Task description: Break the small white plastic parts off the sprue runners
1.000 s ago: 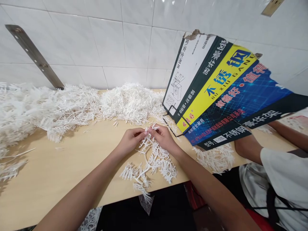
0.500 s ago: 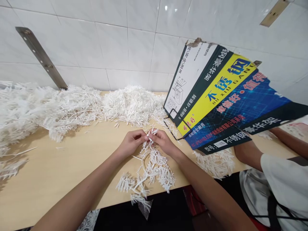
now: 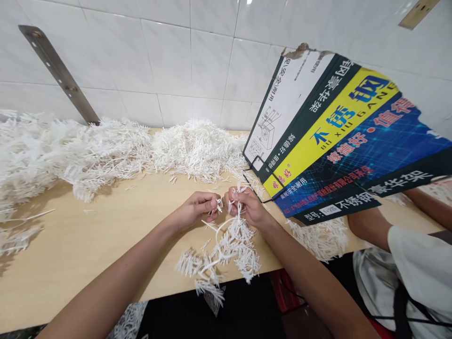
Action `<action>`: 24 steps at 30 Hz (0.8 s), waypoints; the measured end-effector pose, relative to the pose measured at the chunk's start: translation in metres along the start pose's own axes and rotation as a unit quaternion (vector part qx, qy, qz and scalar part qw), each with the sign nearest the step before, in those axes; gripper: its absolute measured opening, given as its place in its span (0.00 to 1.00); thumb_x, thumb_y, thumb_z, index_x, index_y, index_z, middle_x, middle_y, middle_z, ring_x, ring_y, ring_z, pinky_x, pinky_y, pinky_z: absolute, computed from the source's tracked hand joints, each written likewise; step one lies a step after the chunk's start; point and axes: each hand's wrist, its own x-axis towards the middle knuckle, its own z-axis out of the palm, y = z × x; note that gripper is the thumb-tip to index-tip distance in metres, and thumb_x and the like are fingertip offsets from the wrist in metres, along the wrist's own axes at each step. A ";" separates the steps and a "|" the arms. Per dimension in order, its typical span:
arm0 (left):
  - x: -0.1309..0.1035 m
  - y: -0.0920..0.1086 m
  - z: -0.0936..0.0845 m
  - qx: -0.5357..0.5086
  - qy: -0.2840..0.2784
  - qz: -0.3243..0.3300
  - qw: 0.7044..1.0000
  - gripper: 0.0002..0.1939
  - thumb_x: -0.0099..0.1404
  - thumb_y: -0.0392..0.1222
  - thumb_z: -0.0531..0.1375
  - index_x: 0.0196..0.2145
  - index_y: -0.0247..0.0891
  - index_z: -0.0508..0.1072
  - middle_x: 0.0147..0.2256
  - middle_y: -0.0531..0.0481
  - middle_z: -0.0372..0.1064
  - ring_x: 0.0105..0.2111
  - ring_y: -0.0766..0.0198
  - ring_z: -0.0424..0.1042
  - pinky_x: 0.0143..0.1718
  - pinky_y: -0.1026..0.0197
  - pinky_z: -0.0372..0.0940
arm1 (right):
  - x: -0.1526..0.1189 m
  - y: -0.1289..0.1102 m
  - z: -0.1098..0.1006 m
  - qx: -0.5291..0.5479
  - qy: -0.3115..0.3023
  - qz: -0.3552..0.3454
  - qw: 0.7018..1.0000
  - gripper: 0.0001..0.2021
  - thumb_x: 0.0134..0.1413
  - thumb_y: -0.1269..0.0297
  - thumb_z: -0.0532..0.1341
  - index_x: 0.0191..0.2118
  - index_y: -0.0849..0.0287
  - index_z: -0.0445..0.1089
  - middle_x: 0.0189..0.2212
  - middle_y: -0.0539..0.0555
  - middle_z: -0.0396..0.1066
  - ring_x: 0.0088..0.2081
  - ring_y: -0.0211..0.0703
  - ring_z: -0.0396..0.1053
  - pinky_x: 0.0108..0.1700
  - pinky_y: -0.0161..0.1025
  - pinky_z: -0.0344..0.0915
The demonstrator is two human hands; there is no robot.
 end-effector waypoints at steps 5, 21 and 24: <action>0.006 -0.002 0.003 0.006 0.082 0.048 0.995 0.20 0.64 0.56 0.66 0.29 0.36 0.71 0.24 0.53 0.63 0.24 0.67 0.61 0.29 0.61 0.56 | 0.002 -0.001 -0.001 -0.040 0.022 -0.008 0.999 0.22 0.52 0.44 0.69 0.24 0.60 0.69 0.21 0.51 0.67 0.24 0.38 0.62 0.28 0.37 0.57; 0.001 0.008 0.003 0.110 -0.015 0.016 0.994 0.24 0.65 0.61 0.63 0.27 0.36 0.69 0.24 0.52 0.61 0.25 0.67 0.59 0.31 0.60 0.56 | 0.003 0.000 -0.003 0.012 -0.022 0.050 0.998 0.24 0.50 0.45 0.69 0.21 0.57 0.61 0.17 0.46 0.59 0.19 0.35 0.55 0.25 0.36 0.54; -0.001 0.007 0.002 0.076 -0.036 0.018 0.996 0.22 0.65 0.58 0.64 0.26 0.36 0.69 0.25 0.50 0.64 0.26 0.65 0.62 0.32 0.58 0.58 | 0.002 -0.003 -0.005 0.016 -0.050 0.029 0.998 0.24 0.51 0.45 0.67 0.20 0.57 0.59 0.16 0.46 0.57 0.19 0.35 0.54 0.24 0.37 0.53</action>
